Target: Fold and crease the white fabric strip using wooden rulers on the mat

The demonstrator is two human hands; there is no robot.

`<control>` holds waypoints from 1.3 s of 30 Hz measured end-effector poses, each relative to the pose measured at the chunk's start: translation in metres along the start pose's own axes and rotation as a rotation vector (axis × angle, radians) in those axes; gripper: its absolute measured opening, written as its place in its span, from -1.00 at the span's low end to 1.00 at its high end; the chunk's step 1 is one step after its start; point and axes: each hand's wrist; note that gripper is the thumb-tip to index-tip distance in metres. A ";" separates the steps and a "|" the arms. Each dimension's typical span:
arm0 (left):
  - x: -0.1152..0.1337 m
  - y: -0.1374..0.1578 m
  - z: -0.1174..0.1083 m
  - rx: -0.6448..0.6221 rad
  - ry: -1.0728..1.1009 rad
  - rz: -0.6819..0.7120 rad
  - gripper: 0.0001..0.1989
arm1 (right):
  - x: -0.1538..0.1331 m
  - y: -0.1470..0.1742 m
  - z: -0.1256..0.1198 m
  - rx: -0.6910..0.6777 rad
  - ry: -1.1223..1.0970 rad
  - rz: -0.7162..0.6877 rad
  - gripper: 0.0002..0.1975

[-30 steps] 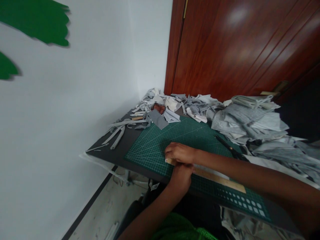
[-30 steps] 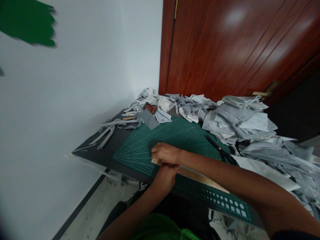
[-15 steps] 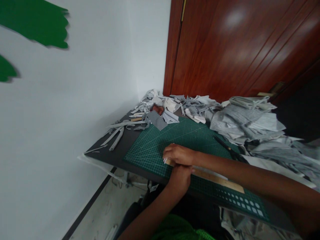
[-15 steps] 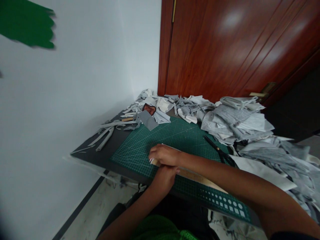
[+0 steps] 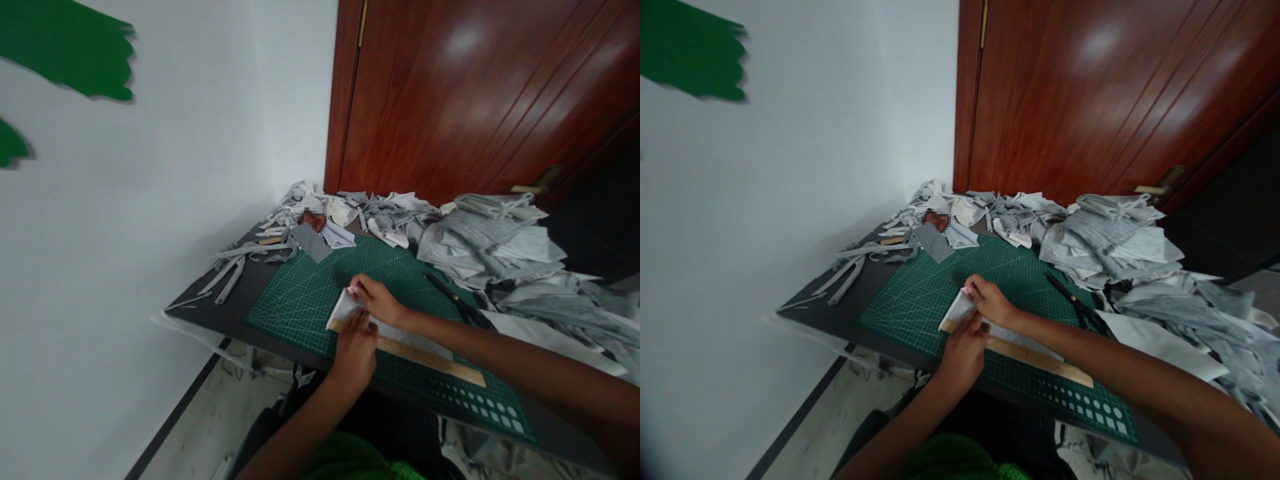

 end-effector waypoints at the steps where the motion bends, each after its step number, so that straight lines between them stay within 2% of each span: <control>1: -0.001 0.001 -0.002 0.005 -0.027 -0.005 -0.74 | 0.003 -0.001 0.001 0.010 -0.012 0.014 -0.87; 9: -0.008 0.001 -0.011 0.050 -0.046 -0.008 -0.78 | 0.012 -0.006 0.010 0.067 -0.057 0.105 -0.84; 21: -0.013 0.002 -0.021 0.040 0.014 0.029 -0.79 | 0.002 -0.017 0.009 -0.017 -0.098 0.042 -0.78; 32: -0.011 0.002 -0.016 0.035 -0.043 0.043 -0.79 | 0.018 -0.023 0.016 -0.006 -0.228 0.072 -0.63; 39: -0.003 0.001 -0.013 -0.005 -0.082 0.022 -0.75 | 0.021 -0.025 0.018 0.001 -0.282 0.108 -0.67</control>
Point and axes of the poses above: each hand's wrist, its own y-axis away from the middle knuckle, its own z-axis out of the palm, x = y × z, and after that the axes turned 14 degrees about -x, right-handed
